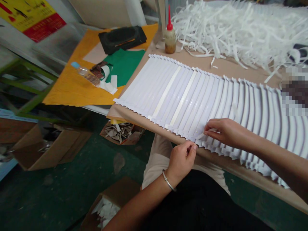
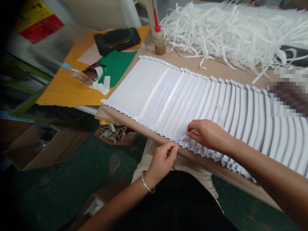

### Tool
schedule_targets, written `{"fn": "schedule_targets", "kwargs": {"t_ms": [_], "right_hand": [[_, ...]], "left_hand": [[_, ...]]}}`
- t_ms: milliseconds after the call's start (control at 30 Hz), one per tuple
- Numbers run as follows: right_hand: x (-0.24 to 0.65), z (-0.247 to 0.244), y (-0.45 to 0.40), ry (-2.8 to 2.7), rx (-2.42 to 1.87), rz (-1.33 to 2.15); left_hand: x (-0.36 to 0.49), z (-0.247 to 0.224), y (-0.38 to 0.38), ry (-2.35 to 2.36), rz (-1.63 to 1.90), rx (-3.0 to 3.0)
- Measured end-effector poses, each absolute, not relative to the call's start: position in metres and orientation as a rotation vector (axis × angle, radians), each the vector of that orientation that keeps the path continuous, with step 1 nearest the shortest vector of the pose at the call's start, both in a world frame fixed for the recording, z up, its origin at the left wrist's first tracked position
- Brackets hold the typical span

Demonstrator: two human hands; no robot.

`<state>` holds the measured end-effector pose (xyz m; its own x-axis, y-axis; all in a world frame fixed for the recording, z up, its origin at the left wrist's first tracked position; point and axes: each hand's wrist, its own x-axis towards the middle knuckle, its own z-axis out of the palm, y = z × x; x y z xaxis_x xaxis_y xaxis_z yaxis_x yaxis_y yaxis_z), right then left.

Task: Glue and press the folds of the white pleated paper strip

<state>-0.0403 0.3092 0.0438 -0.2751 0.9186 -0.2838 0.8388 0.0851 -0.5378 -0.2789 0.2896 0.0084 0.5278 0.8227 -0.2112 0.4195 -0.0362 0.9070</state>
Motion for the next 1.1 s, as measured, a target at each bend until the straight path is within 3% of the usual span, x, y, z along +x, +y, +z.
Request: {"fn": "schedule_targets", "kwargs": {"t_ms": [300, 567, 900, 1100], "right_hand": [[-0.038, 0.043, 0.337, -2.399, -1.841, 0.741], [-0.042, 0.044, 0.346, -2.48, -1.826, 0.735], [-0.042, 0.041, 0.353, -2.539, -1.789, 0.731], [0.003, 0.049, 0.385, -2.482, -1.804, 0.71]], "left_hand": [[-0.293, 0.001, 0.291, 1.061, 0.534, 2.058], [-0.286, 0.0, 0.301, 0.993, 0.394, 2.497], [-0.276, 0.002, 0.306, 1.038, 0.259, 2.596], [-0.274, 0.006, 0.303, 1.043, 0.239, 2.627]]}}
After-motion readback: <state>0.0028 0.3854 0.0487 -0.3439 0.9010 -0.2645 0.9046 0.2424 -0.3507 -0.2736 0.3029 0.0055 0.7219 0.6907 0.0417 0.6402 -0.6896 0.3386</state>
